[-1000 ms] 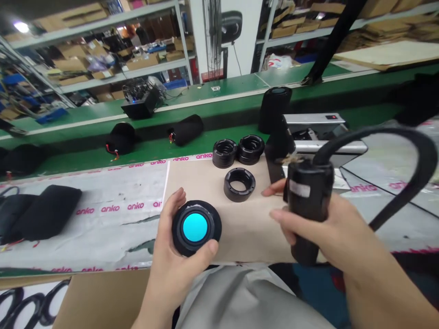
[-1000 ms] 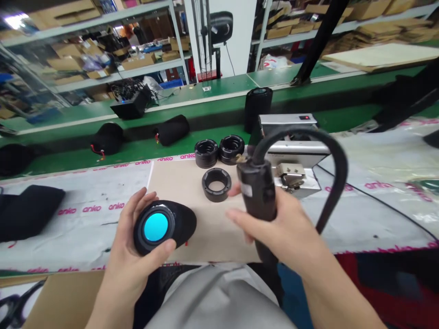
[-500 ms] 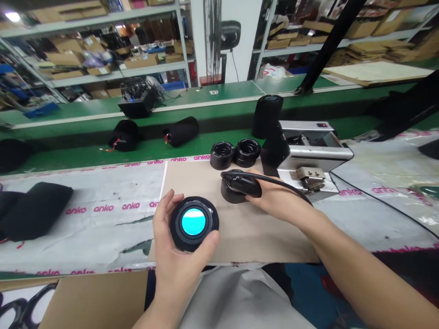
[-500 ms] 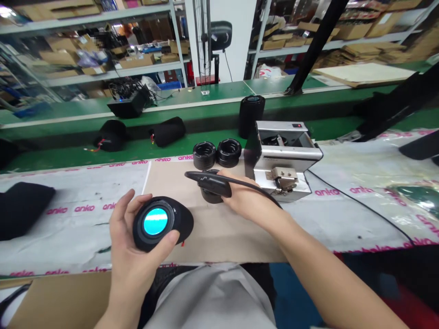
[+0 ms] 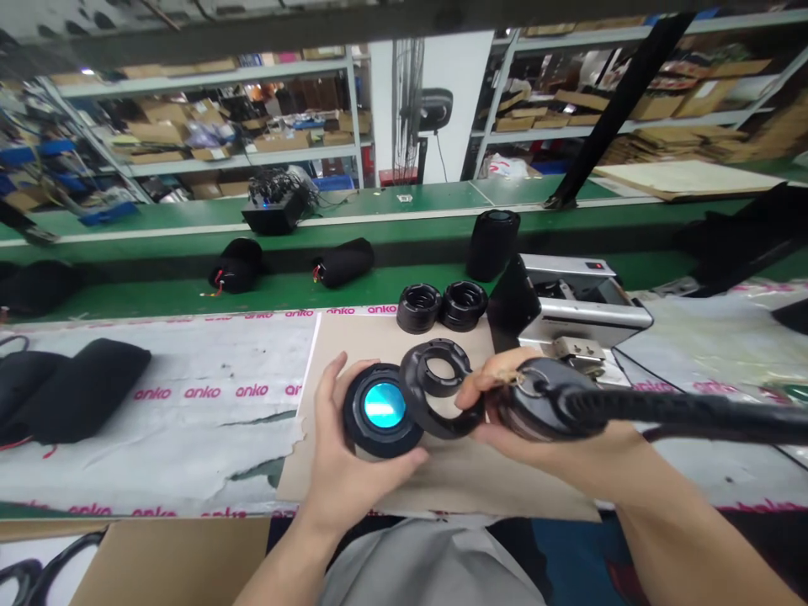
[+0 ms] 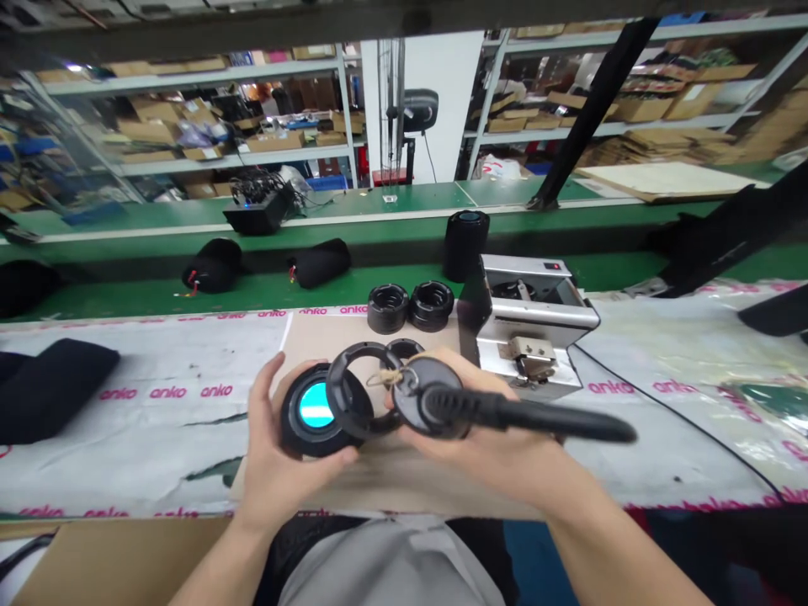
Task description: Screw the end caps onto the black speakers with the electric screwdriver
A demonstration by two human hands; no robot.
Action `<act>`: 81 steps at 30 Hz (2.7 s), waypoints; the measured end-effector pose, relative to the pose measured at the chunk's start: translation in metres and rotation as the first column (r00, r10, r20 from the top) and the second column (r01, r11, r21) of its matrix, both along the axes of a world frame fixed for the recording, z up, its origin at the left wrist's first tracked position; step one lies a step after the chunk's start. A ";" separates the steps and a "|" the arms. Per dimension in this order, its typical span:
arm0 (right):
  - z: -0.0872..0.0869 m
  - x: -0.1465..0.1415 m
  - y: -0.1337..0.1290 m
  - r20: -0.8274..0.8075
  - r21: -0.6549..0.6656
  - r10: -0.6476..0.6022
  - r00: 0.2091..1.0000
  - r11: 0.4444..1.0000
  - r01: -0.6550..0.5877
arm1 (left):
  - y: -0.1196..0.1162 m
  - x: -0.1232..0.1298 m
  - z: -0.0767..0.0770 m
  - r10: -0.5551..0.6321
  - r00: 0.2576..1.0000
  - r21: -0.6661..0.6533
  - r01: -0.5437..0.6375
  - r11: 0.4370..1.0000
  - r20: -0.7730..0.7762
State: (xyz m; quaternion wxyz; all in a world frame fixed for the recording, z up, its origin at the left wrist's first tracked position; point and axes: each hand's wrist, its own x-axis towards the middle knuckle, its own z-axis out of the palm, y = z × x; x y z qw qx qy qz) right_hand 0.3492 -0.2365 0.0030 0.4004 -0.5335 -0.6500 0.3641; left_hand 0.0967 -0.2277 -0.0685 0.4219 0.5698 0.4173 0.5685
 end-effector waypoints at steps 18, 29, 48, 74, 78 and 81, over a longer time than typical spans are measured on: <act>0.022 -0.012 0.003 -0.027 -0.023 0.082 0.996 0.996 -0.083 | 0.023 0.004 -0.002 -0.257 0.962 0.134 0.267 0.954 -0.091; 0.016 -0.014 0.017 -0.079 -0.094 0.097 0.992 0.990 -0.105 | 0.021 0.003 0.001 -0.271 0.960 0.086 0.277 0.957 -0.073; -0.003 -0.027 -0.002 -0.171 -0.147 -0.038 0.985 0.989 0.013 | 0.009 0.014 0.002 -0.236 0.972 0.043 0.236 0.971 -0.004; -0.013 -0.030 -0.007 0.173 0.147 -0.059 0.983 0.989 0.033 | 0.008 0.014 -0.007 -0.288 0.957 0.110 0.282 0.953 0.041; -0.018 -0.031 -0.008 0.198 0.251 -0.015 0.980 0.967 -0.036 | 0.007 0.015 -0.011 -0.299 0.952 0.083 0.293 0.953 0.067; -0.019 -0.030 -0.007 0.185 0.231 0.040 0.982 0.969 -0.083 | 0.006 0.015 -0.014 -0.307 0.947 0.093 0.298 0.950 0.095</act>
